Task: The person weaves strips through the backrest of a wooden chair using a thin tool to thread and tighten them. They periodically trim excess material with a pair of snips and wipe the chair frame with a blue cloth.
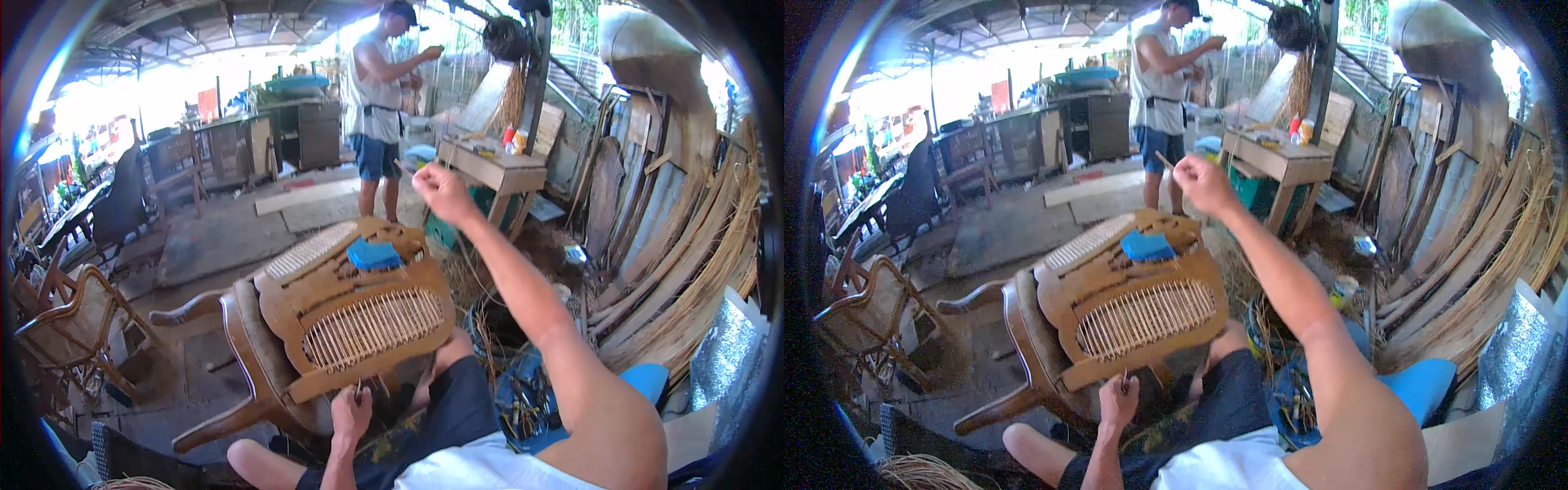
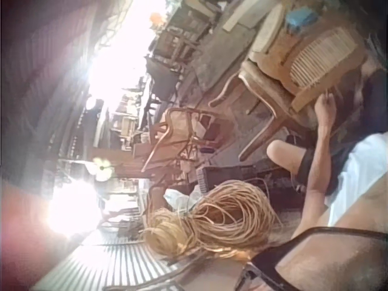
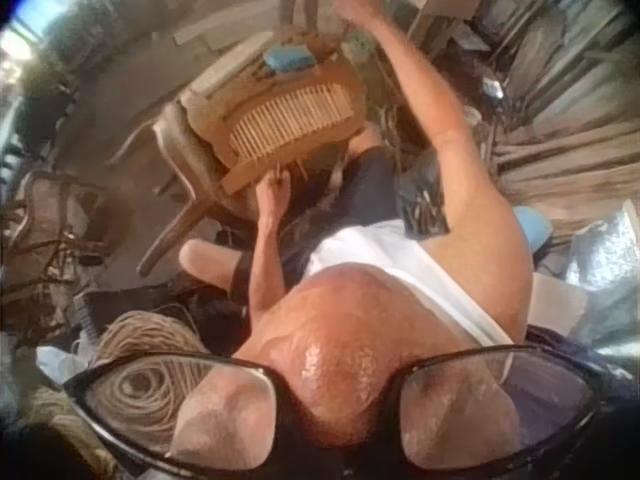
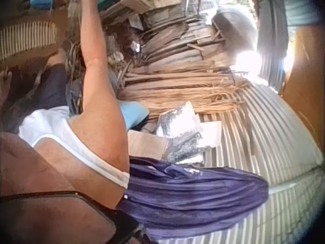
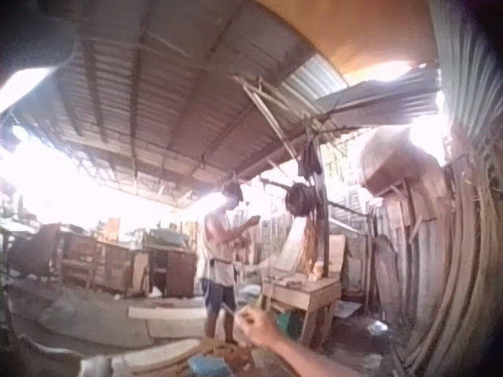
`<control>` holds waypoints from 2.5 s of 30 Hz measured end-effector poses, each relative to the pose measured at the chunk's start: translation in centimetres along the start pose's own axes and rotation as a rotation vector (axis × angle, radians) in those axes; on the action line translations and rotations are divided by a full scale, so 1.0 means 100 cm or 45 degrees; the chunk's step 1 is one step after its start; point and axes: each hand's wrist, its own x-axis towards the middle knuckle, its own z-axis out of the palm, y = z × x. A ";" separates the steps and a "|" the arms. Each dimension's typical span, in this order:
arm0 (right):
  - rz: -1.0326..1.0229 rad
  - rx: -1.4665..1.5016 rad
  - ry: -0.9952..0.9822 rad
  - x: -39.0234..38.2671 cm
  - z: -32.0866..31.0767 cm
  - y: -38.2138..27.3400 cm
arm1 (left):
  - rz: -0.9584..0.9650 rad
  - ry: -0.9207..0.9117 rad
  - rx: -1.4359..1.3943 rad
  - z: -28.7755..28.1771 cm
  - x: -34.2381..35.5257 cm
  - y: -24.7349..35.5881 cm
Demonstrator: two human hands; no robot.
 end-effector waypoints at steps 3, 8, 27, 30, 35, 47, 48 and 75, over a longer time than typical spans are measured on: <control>0.187 -0.016 -0.332 -0.048 -0.003 0.004 | 0.142 0.138 -0.158 -0.008 0.003 0.004; 0.133 0.134 -1.170 -0.212 0.037 0.010 | -0.153 -0.107 -0.755 -0.016 0.015 0.038; 0.217 0.349 -0.922 -0.318 0.028 0.066 | -0.530 -0.154 -0.781 0.056 0.015 0.073; 0.283 0.228 -0.346 -0.243 0.004 0.113 | -0.510 0.019 -0.697 0.036 0.027 0.079; 0.017 -0.129 -0.226 -0.108 0.050 0.138 | -0.655 0.100 -0.643 0.022 0.035 0.079; 0.171 0.083 -0.562 -0.022 0.147 0.169 | -0.620 -0.018 -0.561 -0.019 0.079 0.070; 0.192 0.387 -0.286 -0.029 0.148 0.155 | -0.614 0.000 -0.464 -0.034 0.093 0.064; 0.102 0.284 -0.562 -0.061 0.187 0.056 | -0.298 0.207 -0.562 -0.078 0.267 0.072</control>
